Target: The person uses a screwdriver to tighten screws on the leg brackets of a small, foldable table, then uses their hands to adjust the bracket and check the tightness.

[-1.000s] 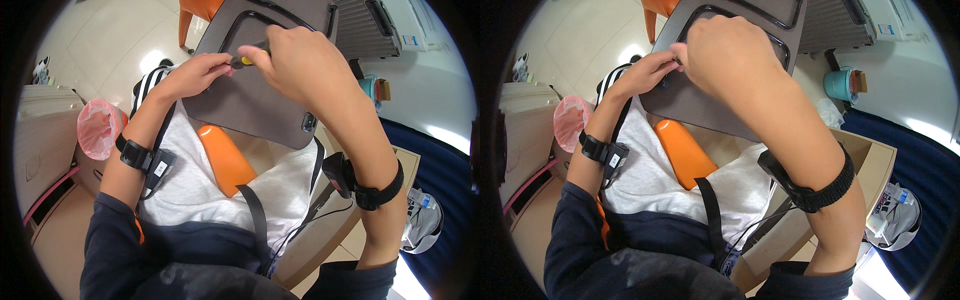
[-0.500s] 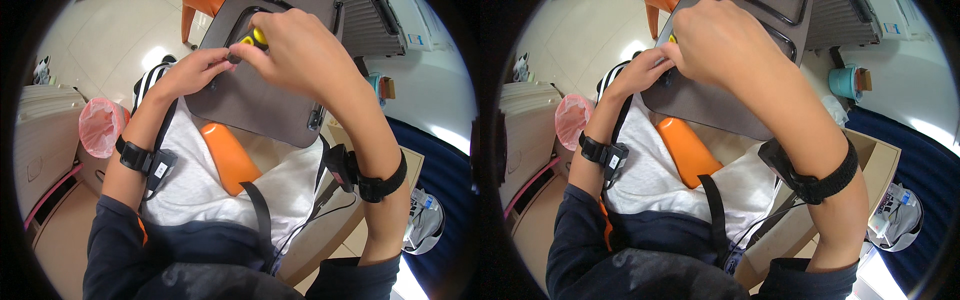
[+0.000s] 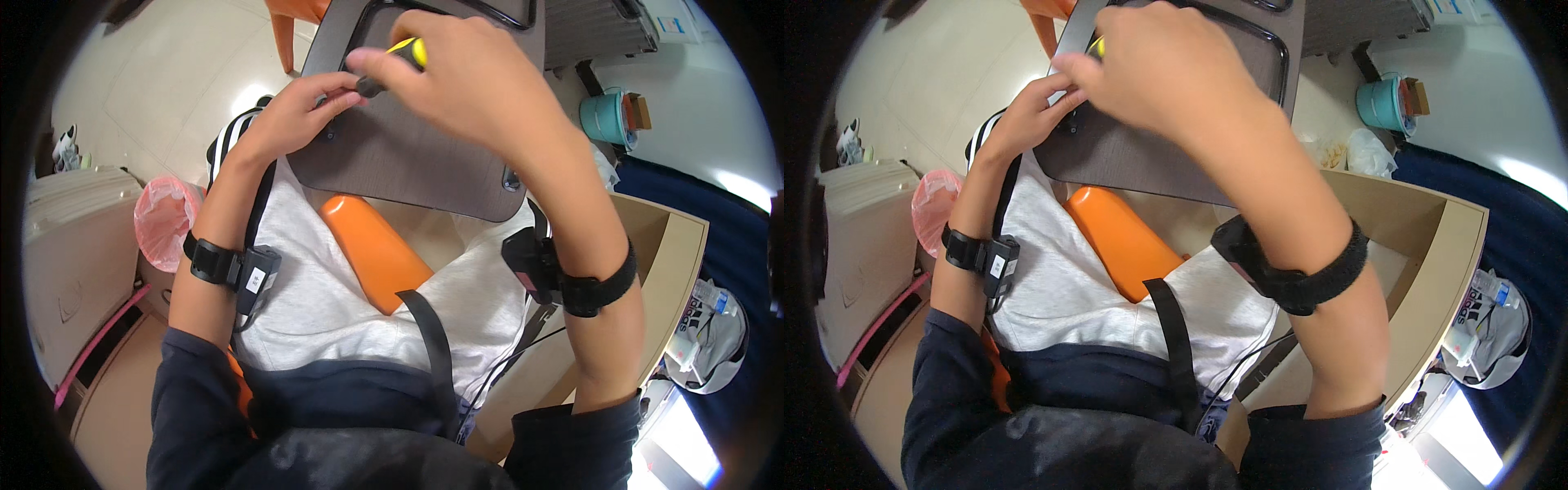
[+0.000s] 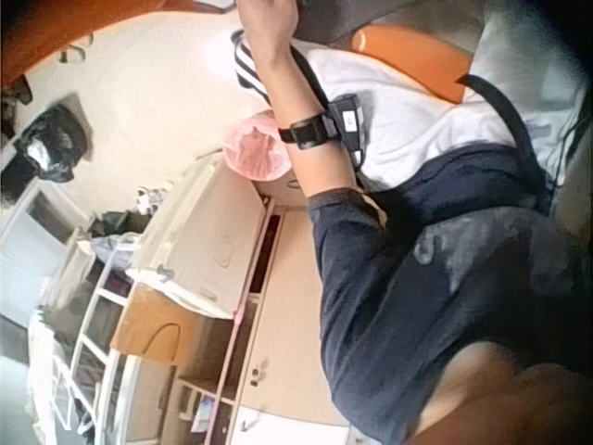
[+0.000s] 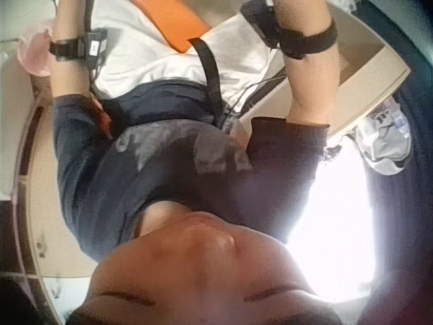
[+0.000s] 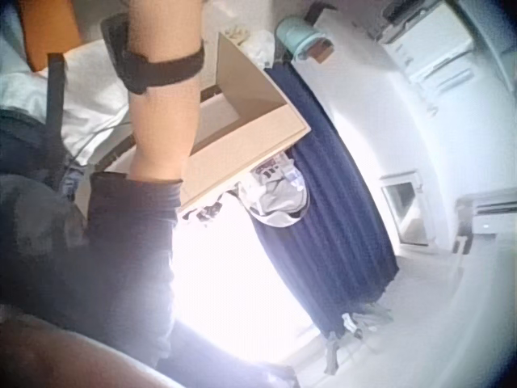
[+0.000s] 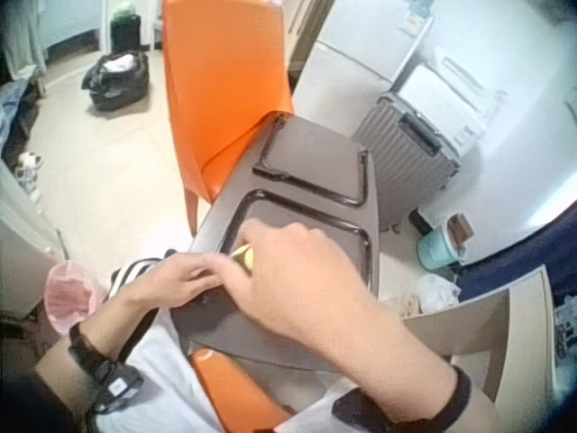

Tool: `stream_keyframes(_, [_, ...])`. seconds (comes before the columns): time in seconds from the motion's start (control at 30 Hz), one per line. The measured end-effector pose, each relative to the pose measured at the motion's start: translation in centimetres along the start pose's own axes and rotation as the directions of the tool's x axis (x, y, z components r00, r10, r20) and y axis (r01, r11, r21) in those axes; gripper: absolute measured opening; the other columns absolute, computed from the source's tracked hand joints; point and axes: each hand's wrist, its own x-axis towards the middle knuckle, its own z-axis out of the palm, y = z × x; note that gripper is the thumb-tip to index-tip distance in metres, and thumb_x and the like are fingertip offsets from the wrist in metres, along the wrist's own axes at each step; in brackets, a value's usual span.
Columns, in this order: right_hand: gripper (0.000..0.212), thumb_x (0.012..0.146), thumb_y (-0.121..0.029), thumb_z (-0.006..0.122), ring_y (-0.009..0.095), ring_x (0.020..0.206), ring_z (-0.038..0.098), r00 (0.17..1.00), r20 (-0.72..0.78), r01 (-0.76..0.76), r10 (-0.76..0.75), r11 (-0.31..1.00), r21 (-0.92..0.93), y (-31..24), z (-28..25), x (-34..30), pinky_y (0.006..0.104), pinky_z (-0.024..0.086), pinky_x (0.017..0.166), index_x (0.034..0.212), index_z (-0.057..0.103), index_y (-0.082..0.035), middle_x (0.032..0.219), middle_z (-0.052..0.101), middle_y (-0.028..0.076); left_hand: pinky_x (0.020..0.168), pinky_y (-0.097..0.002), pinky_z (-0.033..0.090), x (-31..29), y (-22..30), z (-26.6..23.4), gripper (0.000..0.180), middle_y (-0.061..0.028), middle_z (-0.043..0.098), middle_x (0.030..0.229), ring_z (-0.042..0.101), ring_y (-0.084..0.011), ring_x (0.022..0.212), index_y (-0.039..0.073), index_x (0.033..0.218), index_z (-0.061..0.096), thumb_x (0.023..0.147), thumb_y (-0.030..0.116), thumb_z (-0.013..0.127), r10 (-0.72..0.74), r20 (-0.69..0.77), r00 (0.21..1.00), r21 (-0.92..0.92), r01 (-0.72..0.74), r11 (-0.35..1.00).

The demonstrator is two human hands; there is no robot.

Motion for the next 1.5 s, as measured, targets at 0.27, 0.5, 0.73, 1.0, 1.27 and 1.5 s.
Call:
stream_keyframes(0.27, [0.036,0.091,-0.034,0.061,0.041,0.063,0.064,0.967,-0.158,-0.137,0.201,0.929,0.344,2.0,-4.5,-9.4,0.0453,0.052,0.061,0.093,0.064,0.002,0.069,0.065,0.022,0.072,-0.027,0.047,-0.6,0.0,-0.5,0.016,-0.0067,0.058,0.084,0.056,-0.0149,0.075,-0.002,0.108,0.063,0.096,0.006,0.057,0.066,-0.018,0.998,0.129,-0.063,0.99])
stream_keyframes(0.5, [0.039,0.093,-0.033,0.065,0.03,0.09,0.066,0.812,0.402,-0.58,0.422,0.508,0.637,3.2,-6.2,-26.5,0.0381,0.051,0.079,0.121,0.057,-0.007,0.098,0.067,0.014,0.061,-0.031,0.044,-0.9,8.3,3.4,0.017,-0.0079,0.063,0.068,0.054,-0.0185,0.059,0.001,0.093,0.064,0.094,0.018,0.061,0.243,0.316,0.917,0.026,-0.264,0.964])
stream_keyframes(0.73, [0.041,0.096,-0.037,0.058,0.037,0.093,0.061,0.795,0.523,-0.597,0.308,0.241,0.765,-2.2,-6.0,-35.9,0.0436,0.046,0.079,0.113,0.054,0.0,0.097,0.063,0.02,0.063,-0.0347,0.051,-4.2,17.2,15.4,0.039,-0.01,0.058,0.079,0.062,-0.0241,0.064,0.004,0.088,0.05,0.101,0.04,0.049,0.158,0.159,0.975,-0.595,-0.033,0.803])
stream_keyframes(1.0, [0.021,0.092,-0.025,0.064,0.023,0.069,0.066,0.39,0.095,-0.83,0.916,0.305,0.466,-0.9,-14.1,-46.7,0.0313,0.053,0.065,0.108,0.069,-0.013,0.091,0.071,0.008,0.051,-0.0284,0.053,-6.7,19.6,20.0,0.026,-0.0101,0.047,0.092,0.061,-0.0195,0.056,0.004,0.098,0.042,0.107,0.026,0.033,-0.061,0.305,0.951,-0.59,0.238,0.771])
stream_keyframes(1.27, [0.021,0.092,-0.013,0.058,0.033,0.075,0.069,-0.277,-0.565,-0.926,0.777,-0.373,-0.059,-0.2,-25.1,-68.4,0.0405,0.053,0.072,0.105,0.067,0.001,0.092,0.07,0.021,0.05,-0.0256,0.055,-6.5,18.6,20.3,0.037,-0.0049,0.049,0.087,0.063,-0.0178,0.058,0.004,0.138,0.033,0.106,0.019,0.038,-0.215,0.226,0.95,-0.553,0.307,0.775])
stream_keyframes(1.5, [0.025,0.09,-0.008,0.059,0.034,0.083,0.068,-0.262,-0.574,-0.937,0.776,-0.347,-0.042,0.1,-22.7,-73.4,0.0399,0.053,0.077,0.111,0.068,0.002,0.102,0.07,0.022,0.051,-0.0258,0.055,-6.5,18.4,19.9,0.034,-0.0057,0.048,0.082,0.063,-0.0168,0.058,0.006,0.135,0.032,0.106,0.021,0.039,-0.204,0.229,0.952,-0.578,0.301,0.758])
